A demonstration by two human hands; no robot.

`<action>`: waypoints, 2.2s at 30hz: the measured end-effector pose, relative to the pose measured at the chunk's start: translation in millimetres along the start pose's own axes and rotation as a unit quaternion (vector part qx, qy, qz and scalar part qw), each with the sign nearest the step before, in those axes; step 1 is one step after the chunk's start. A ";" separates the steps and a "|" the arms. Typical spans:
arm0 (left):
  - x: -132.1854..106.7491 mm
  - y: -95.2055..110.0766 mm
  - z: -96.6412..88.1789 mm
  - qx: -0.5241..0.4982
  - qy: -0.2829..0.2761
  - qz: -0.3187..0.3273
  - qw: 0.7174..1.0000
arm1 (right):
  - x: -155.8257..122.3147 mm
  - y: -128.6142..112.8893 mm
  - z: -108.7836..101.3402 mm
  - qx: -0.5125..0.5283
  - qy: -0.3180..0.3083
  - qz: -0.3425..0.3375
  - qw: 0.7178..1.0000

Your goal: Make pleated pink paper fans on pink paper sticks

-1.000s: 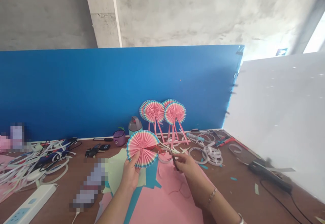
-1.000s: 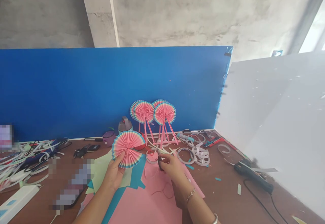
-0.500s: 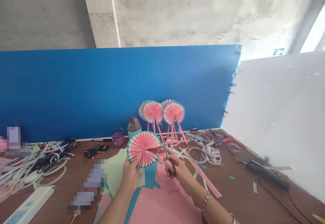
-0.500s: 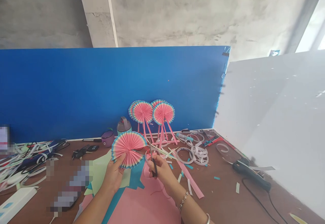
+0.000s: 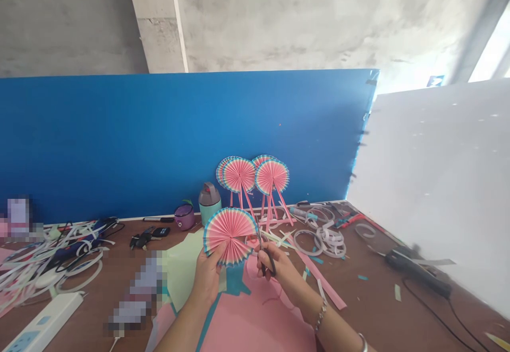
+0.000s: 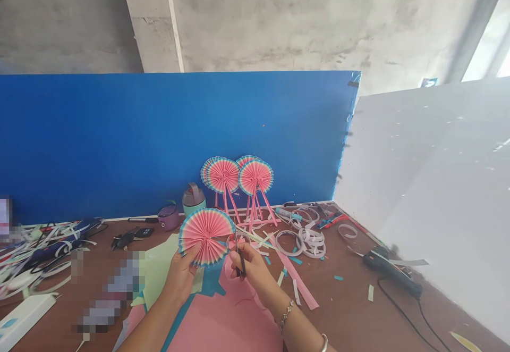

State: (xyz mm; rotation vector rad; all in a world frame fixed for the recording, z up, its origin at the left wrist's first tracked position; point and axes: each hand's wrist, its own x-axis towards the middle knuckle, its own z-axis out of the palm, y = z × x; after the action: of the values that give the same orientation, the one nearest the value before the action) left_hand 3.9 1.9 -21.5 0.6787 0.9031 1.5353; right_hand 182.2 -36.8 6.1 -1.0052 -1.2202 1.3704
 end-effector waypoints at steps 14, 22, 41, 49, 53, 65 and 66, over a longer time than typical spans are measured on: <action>-9.5 5.1 8.1 0.065 -0.078 -0.025 0.995 | 17.2 14.7 -21.3 0.156 0.119 -0.022 0.980; -7.9 3.5 3.5 0.196 -0.158 0.001 0.968 | 16.1 9.4 -28.4 0.187 0.138 -0.039 0.972; -11.0 22.3 7.3 0.274 -0.204 0.034 0.939 | 18.8 11.0 -32.1 0.097 0.135 -0.037 0.985; -15.9 4.6 6.5 0.337 -0.029 0.350 0.874 | 28.2 21.9 -38.2 0.175 0.185 -0.065 0.965; -26.6 2.3 7.4 0.397 -0.050 0.481 0.780 | 29.1 23.1 -37.1 0.164 0.219 -0.097 0.957; -35.0 -6.9 11.8 0.469 -0.147 0.368 0.789 | 1.2 -5.0 1.6 -0.001 0.114 -0.143 0.983; -35.1 -6.2 12.2 0.470 -0.144 0.356 0.795 | -0.5 -5.1 3.5 -0.003 0.098 -0.141 0.985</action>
State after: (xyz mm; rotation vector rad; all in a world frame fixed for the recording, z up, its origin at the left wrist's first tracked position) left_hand 22.9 -30.4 -17.9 2.1168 1.2358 1.4535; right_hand 179.6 -38.0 11.6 -0.9096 -1.1689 1.0231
